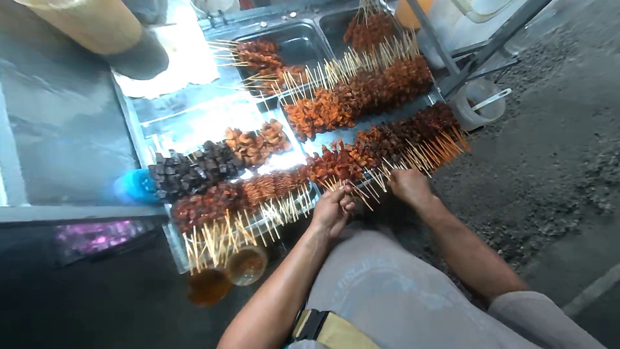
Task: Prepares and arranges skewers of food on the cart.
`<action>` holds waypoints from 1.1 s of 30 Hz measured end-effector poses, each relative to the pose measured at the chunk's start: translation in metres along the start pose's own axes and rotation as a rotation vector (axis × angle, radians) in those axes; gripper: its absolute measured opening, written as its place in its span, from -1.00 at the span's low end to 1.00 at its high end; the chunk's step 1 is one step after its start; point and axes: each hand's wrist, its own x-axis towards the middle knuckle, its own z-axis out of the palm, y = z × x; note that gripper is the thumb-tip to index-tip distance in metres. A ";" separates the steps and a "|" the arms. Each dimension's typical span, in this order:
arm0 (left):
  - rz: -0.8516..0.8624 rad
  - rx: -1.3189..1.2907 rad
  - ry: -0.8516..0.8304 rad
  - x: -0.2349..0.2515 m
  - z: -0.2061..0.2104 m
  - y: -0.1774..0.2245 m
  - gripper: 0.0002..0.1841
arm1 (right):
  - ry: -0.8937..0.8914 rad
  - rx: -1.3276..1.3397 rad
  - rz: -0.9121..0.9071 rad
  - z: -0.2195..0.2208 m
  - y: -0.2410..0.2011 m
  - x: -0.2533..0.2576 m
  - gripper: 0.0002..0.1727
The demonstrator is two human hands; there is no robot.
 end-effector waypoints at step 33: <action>0.720 0.134 -0.057 -0.146 -0.081 0.094 -0.60 | -0.064 0.566 -0.388 0.004 -0.154 0.061 -0.67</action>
